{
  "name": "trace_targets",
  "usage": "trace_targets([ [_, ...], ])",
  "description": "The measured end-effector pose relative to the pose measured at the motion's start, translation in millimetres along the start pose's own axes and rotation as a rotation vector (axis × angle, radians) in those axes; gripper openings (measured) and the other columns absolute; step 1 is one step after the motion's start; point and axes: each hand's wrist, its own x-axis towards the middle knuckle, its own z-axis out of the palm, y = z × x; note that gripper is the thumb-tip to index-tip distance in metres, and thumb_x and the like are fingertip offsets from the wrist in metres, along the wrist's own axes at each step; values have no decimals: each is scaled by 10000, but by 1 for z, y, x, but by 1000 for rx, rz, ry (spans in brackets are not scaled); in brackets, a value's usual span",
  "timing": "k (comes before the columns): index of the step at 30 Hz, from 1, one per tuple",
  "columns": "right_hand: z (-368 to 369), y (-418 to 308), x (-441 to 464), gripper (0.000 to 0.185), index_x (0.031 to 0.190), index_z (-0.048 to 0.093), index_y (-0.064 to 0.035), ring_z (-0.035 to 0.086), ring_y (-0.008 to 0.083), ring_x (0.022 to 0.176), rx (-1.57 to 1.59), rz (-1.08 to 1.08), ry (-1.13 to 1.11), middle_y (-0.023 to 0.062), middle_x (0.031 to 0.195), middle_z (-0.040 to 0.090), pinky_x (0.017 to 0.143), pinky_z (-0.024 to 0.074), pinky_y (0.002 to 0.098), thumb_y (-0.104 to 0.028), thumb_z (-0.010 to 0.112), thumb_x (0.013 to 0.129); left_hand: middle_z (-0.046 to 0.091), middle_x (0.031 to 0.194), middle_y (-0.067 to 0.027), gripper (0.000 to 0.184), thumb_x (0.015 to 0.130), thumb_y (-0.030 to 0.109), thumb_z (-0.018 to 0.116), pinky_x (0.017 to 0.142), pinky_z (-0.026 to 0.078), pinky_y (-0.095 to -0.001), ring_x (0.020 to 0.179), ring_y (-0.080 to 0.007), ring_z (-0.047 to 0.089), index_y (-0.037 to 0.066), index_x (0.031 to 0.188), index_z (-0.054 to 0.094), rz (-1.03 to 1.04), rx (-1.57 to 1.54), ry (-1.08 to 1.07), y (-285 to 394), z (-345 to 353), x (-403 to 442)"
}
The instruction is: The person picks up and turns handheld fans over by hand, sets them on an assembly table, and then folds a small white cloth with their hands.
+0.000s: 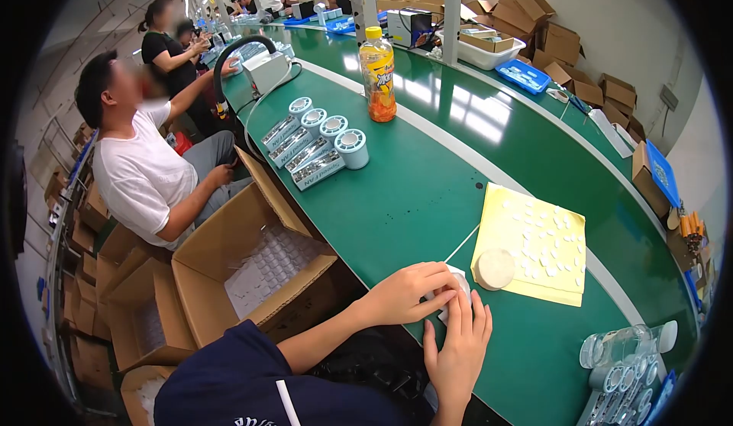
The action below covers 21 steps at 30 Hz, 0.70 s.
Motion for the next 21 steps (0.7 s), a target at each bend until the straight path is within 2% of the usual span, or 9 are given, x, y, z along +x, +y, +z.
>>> trace_targets([
  [9, 1, 0, 0, 555, 1292, 486, 14, 426, 365, 1272, -7, -7, 11, 138, 1323, 513, 1091, 300, 516, -144, 675, 795, 594, 869, -84, 104, 906, 146, 586, 722, 483, -347, 799, -252, 593, 44, 917, 609, -3, 15, -1, 0, 0, 0],
  [12, 1, 0, 0, 553, 1290, 489, 14, 427, 364, 1270, -4, -13, 17, 138, 1320, 514, 1089, 301, 516, -145, 676, 794, 574, 850, -99, 118, 904, 141, 569, 734, 478, -377, 795, -273, 589, 25, 915, 585, 11, 27, -1, 3, 0, 1],
  [15, 0, 0, 0, 553, 1288, 490, 14, 426, 363, 1269, -1, -8, 9, 138, 1322, 512, 1088, 302, 514, -146, 676, 793, 593, 870, -82, 107, 906, 145, 587, 722, 485, -344, 800, -246, 594, 42, 919, 611, 5, 26, 0, -1, 2, 0],
  [21, 0, 1, 0, 553, 1285, 493, 18, 425, 367, 1264, 8, -16, 24, 143, 1322, 508, 1078, 304, 517, -149, 676, 791, 588, 857, -84, 114, 906, 149, 589, 710, 486, -345, 787, -244, 596, 39, 925, 614, 15, 15, 16, 0, 1, 0],
])
